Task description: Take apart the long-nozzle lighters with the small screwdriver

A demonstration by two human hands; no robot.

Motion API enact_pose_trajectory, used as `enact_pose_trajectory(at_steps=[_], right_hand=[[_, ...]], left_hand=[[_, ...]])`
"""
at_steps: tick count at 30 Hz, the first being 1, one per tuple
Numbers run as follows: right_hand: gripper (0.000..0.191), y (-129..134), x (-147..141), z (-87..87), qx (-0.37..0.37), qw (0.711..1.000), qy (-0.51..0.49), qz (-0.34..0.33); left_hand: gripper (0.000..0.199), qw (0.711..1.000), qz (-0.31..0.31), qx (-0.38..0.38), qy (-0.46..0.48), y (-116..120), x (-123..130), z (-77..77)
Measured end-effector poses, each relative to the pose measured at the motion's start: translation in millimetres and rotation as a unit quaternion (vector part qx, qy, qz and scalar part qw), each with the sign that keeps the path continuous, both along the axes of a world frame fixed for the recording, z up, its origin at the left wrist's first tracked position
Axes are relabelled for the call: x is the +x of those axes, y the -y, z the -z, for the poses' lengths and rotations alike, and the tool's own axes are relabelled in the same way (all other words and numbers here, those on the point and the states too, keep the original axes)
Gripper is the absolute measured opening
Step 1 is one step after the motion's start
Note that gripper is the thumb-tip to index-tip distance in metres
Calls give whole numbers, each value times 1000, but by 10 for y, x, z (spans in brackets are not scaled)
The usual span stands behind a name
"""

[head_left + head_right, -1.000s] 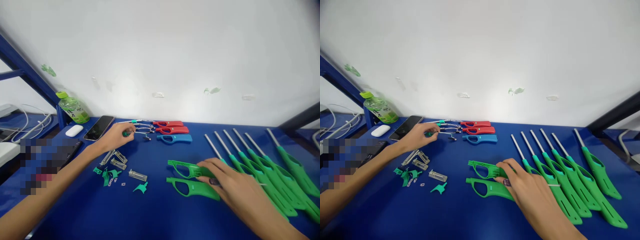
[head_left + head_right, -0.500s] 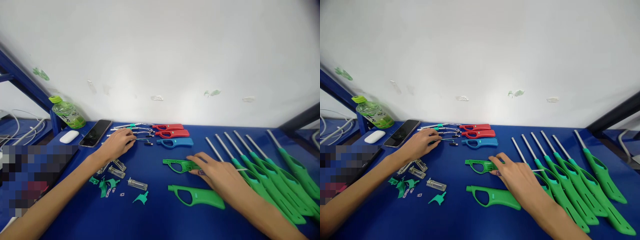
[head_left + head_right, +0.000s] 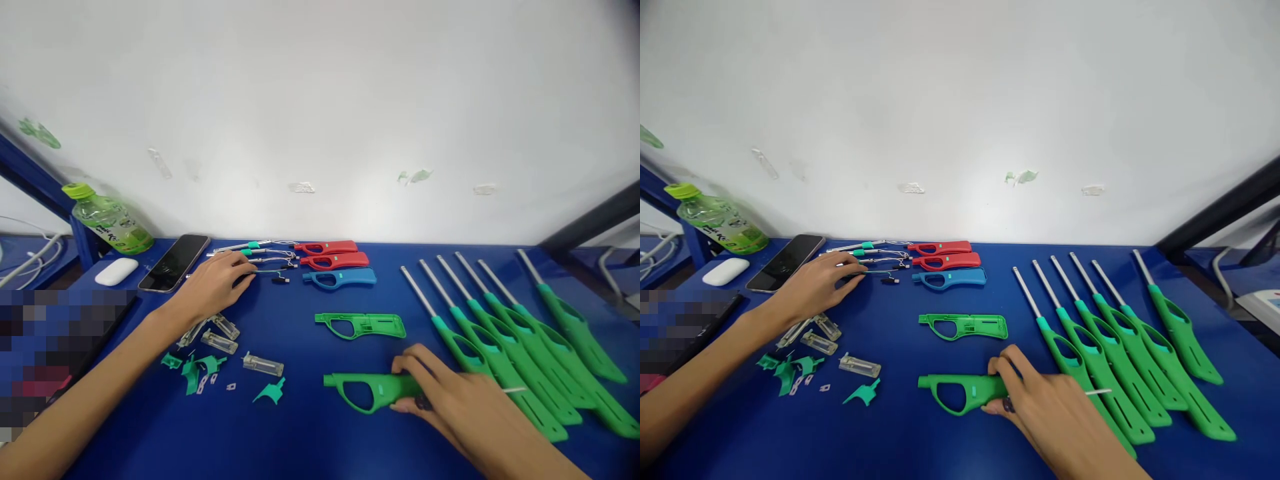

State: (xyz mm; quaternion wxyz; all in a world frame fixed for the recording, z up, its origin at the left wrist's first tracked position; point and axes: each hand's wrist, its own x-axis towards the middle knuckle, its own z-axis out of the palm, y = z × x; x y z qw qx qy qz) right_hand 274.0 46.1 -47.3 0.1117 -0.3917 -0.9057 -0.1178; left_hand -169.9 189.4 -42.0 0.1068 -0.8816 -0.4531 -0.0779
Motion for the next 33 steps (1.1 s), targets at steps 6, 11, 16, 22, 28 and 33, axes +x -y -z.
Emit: enact_pose_trajectory(at_steps=[6,11,16,22,28,33], right_hand=[[43,-36,-128,48,39,998,21,-35],[48,-91,-191,52,30,997,39,-67],[45,-142,-223,43,15,996,38,-81],[38,-179,-206,-12,1,997,23,-70],[32,-384,-89,-208,-4,1000,22,-22],[26,-594,-56,-287,-32,999,26,14]], left_hand=[[35,1000,14,13,-6,-2,7,55],[36,1000,11,26,-14,-28,24,106],[37,999,5,34,-18,-56,29,115],[36,999,17,37,-15,-35,31,83],[35,997,8,78,21,66,38,4],[24,990,14,116,74,266,112,-206]])
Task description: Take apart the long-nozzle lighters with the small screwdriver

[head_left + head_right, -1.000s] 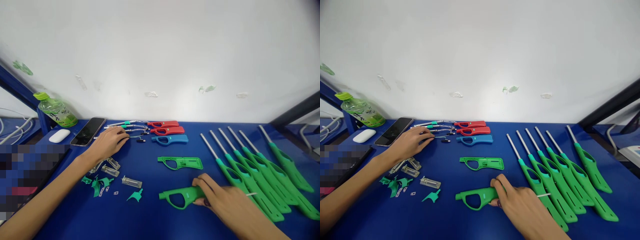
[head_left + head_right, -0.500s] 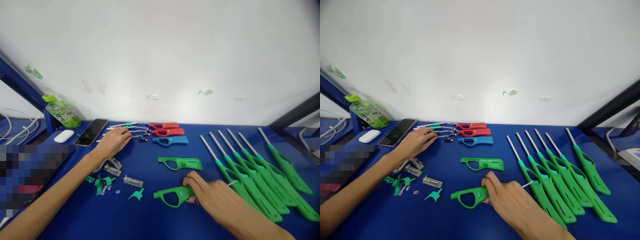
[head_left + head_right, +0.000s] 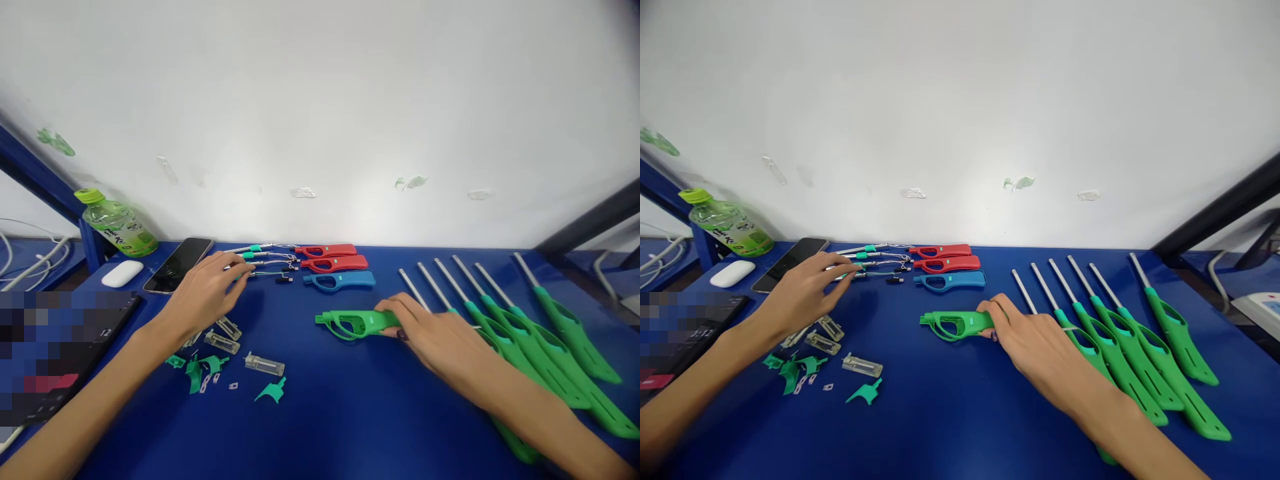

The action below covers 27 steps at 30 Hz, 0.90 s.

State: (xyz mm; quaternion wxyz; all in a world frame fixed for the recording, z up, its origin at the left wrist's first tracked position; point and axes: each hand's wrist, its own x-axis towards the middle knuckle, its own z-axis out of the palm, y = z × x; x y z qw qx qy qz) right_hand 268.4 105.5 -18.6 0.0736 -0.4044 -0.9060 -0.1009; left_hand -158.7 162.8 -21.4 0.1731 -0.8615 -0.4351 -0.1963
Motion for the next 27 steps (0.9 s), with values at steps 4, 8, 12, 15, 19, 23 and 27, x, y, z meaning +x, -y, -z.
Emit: enact_pose_trajectory(at_steps=[4,8,12,15,19,23,27], right_hand=[[23,-35,-69,31,-15,1000,0,7],[22,-20,-118,75,-23,1000,-1,7],[21,-37,-123,142,-26,1000,7,15],[21,-53,-123,183,-33,999,15,17],[21,-67,-131,195,-40,999,22,25],[20,-80,-151,181,-46,998,31,26],[22,-125,-194,171,-41,998,45,26]], left_hand=[[19,998,25,12,50,366,204,-175],[25,995,46,-23,88,916,561,-141],[22,991,50,-71,99,1353,878,77],[25,989,24,-95,107,1463,953,225],[25,990,27,-88,105,1454,875,327],[28,991,25,-88,102,1461,748,385],[27,991,10,-85,102,1458,654,424]])
